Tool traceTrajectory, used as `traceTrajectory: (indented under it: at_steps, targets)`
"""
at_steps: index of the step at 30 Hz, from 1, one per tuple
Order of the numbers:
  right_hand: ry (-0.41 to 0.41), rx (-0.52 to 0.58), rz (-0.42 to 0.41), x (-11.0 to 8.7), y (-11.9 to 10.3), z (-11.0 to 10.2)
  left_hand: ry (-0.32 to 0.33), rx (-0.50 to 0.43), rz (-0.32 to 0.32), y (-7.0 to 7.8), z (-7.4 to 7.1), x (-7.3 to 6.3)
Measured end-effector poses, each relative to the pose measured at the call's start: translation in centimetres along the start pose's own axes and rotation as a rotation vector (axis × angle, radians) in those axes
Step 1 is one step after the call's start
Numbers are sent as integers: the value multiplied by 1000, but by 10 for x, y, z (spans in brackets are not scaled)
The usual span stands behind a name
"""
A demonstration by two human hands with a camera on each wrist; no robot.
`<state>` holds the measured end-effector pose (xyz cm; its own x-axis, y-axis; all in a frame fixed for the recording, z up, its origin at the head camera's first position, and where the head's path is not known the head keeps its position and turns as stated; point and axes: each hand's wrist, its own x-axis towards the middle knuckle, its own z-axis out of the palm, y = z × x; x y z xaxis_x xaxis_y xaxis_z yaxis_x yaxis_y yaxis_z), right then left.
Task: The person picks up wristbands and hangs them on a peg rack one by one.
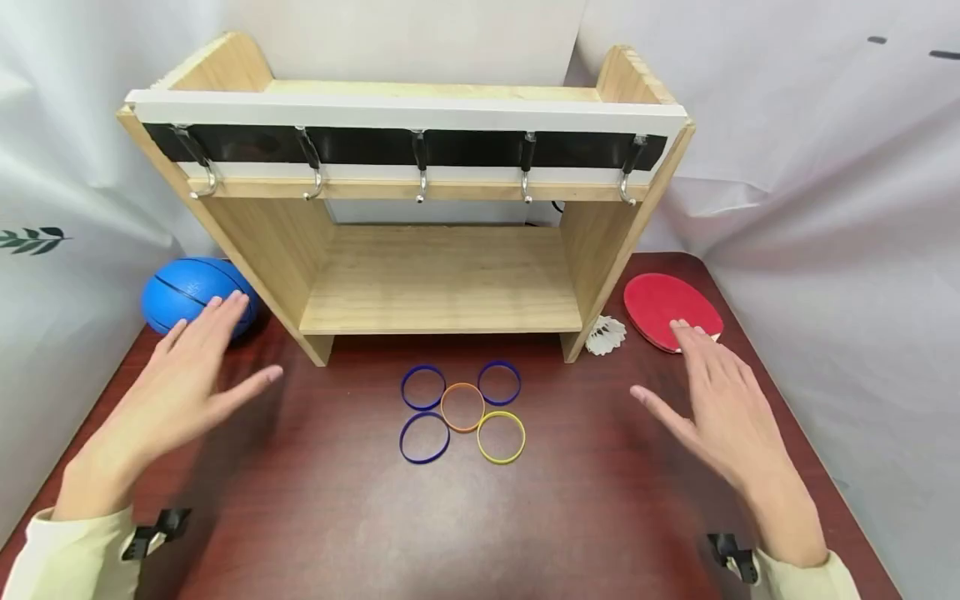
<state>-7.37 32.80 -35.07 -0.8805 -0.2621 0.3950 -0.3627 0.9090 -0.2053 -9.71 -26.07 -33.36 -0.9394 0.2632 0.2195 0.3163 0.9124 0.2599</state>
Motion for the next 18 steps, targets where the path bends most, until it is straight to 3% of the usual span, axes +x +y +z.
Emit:
traceTrajectory:
  at_steps: [3,6,8,11,14,18]
  targets:
    - [124,55,-62,9,-28,-4,31,-176,-38,-1,-13,14]
    - [135,53,-180,24,-60,3,79,-342,-75,0,-25,27]
    - [82,41,-251,35,-77,15,101,-414,-103,1,-30,35]
    - [-57,8,-276,46,-95,35,93,-454,-178,6,-34,42]
    - [-210,-7,-244,54,-103,53,67,-487,-248,13,-33,47]
    - [-371,-4,-154,62,-103,67,85,-513,-260,23,-31,51]
